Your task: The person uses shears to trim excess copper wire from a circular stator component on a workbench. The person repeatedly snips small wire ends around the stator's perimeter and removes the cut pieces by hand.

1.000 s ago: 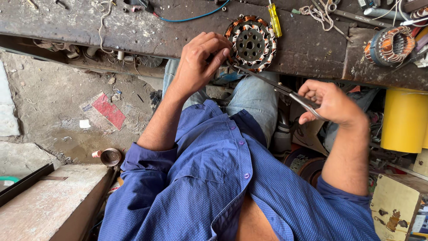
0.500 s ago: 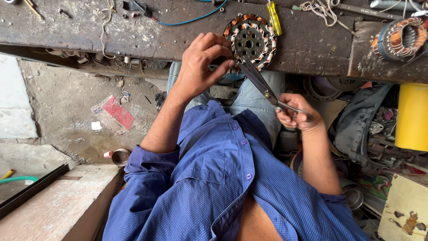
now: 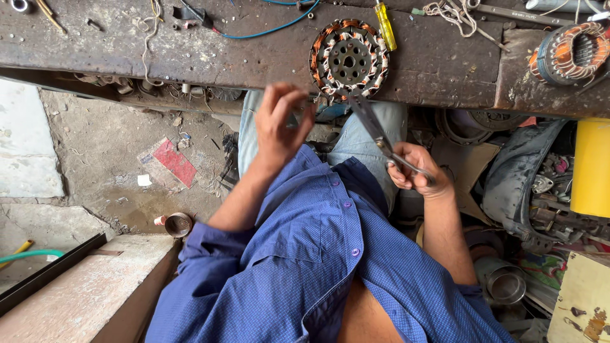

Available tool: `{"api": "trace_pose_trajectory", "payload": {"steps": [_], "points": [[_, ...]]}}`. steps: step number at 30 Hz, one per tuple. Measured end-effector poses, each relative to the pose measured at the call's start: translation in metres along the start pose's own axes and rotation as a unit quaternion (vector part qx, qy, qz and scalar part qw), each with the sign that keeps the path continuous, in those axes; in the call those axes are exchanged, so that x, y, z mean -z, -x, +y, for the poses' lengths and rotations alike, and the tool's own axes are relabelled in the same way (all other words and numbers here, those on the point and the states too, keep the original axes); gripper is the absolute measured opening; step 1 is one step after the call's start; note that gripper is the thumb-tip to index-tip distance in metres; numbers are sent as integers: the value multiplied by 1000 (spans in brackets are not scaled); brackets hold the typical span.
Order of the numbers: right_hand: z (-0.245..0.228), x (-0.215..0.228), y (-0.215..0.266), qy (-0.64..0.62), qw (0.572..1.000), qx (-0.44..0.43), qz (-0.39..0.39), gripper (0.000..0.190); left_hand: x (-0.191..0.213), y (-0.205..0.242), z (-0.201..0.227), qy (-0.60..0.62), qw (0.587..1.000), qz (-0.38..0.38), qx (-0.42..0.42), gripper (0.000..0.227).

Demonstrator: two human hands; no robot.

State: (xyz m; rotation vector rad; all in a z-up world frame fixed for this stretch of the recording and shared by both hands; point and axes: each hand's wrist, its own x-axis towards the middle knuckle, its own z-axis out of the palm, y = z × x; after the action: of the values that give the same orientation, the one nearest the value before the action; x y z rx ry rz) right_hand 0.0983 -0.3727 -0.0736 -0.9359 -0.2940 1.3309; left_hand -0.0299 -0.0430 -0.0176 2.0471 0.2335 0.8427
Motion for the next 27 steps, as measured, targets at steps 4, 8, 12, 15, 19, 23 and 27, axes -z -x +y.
{"api": "trace_pose_trajectory", "payload": {"steps": [4,8,12,15,19,23,27], "points": [[-3,-2,4,-17,999,50,-3,80,-14,23,-2,99,980,-69,156,33],[-22,-19,4,35,994,93,54,79,-27,25,-14,115,918,-152,348,25],[-60,-31,4,157,954,221,132,75,-35,24,-18,261,894,-116,344,17],[-89,-23,-3,196,923,275,184,69,-29,23,-19,292,897,-119,309,11],[-126,4,-25,185,915,314,171,68,-5,8,-20,132,968,-107,184,9],[-128,20,-47,161,918,324,164,70,3,-3,-15,-140,982,-109,64,15],[-121,29,-50,186,912,316,181,71,-21,13,-9,-66,966,-149,200,31]]}}
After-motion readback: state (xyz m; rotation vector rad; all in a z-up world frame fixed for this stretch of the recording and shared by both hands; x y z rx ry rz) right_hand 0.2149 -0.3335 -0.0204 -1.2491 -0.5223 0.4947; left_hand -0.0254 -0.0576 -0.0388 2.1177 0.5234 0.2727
